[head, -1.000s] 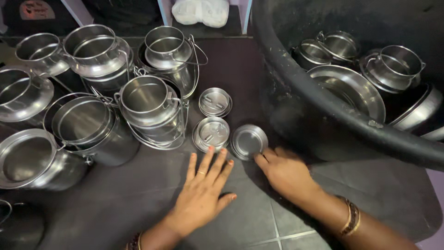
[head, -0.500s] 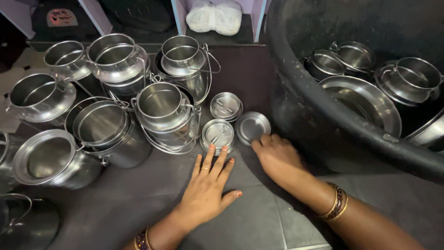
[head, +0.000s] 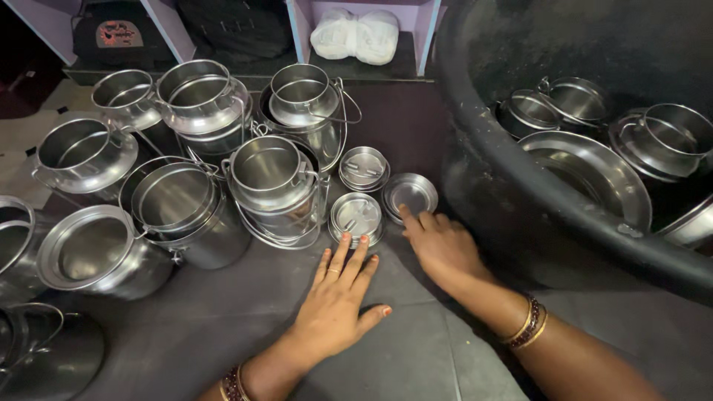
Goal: The person sits on the floor and wipes multiple small metal lids with a cloth. They pick up each lid, wipe it, and place it back down, repeating the process for several lids.
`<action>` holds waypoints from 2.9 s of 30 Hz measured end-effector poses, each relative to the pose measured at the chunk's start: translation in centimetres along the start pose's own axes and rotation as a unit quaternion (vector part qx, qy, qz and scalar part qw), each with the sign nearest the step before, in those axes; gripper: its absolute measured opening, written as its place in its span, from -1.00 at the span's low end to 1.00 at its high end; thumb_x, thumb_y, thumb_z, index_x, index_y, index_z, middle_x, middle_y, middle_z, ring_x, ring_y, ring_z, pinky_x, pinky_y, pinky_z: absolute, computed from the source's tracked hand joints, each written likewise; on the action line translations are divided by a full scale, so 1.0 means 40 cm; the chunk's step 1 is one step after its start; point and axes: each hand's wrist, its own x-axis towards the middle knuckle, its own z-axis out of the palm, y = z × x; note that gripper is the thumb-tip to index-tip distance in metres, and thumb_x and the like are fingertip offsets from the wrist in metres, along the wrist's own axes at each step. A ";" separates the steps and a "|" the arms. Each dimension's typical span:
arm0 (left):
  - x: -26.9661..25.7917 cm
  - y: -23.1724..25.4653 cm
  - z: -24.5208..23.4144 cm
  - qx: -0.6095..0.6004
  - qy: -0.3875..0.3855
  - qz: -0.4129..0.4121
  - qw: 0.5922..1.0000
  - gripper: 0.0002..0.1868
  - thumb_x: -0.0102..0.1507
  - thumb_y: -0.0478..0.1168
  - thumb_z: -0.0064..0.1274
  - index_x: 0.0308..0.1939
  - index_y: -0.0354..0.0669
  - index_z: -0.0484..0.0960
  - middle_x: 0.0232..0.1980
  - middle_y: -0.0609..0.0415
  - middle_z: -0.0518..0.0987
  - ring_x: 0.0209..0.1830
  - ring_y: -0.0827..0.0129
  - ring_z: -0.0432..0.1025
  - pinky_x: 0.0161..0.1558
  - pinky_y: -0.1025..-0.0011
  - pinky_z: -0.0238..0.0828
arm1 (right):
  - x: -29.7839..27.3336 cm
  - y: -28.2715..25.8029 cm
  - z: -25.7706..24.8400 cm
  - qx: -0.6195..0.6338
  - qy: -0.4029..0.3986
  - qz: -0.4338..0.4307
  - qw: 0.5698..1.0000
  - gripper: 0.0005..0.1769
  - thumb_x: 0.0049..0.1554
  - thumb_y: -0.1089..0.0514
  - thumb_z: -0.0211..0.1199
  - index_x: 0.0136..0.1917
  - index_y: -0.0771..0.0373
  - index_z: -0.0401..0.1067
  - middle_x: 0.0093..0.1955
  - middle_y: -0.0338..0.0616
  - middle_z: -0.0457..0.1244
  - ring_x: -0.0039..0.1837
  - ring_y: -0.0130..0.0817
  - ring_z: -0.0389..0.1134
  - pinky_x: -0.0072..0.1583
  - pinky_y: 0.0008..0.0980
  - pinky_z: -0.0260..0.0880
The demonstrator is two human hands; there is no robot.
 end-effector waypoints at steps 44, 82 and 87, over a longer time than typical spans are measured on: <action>0.221 0.419 -0.123 -0.058 0.284 0.231 0.929 -0.46 0.32 0.28 0.08 0.05 -0.07 0.70 0.02 0.12 0.61 0.16 0.26 0.43 0.48 0.02 -0.07 | -0.341 0.306 -0.665 -0.058 0.149 0.188 0.969 -0.76 0.04 0.06 0.50 -0.11 0.21 0.54 -0.14 -0.07 0.29 -0.10 -0.24 0.38 -0.09 -0.33 0.40; 0.158 0.370 -0.093 -0.026 0.242 0.311 0.919 -0.50 0.38 0.26 0.07 0.16 0.04 0.67 0.07 0.14 0.58 0.25 0.28 0.40 0.49 0.01 -0.04 | -0.003 0.263 -0.585 -0.178 -0.279 0.121 0.936 -0.77 0.10 0.13 0.16 0.02 0.15 0.50 -0.03 -0.05 0.42 -0.03 -0.05 0.51 -0.08 -0.06 0.53; 0.250 0.343 -0.123 -0.130 0.266 0.262 0.919 -0.46 0.21 0.22 0.19 0.08 -0.05 0.66 0.02 0.05 0.56 0.22 0.14 0.40 0.53 -0.04 -0.12 | -0.081 0.271 -0.733 -0.105 0.006 0.228 0.968 -0.73 0.13 0.10 0.32 0.08 0.22 0.54 -0.09 0.04 0.42 -0.16 -0.07 0.47 -0.11 -0.14 0.45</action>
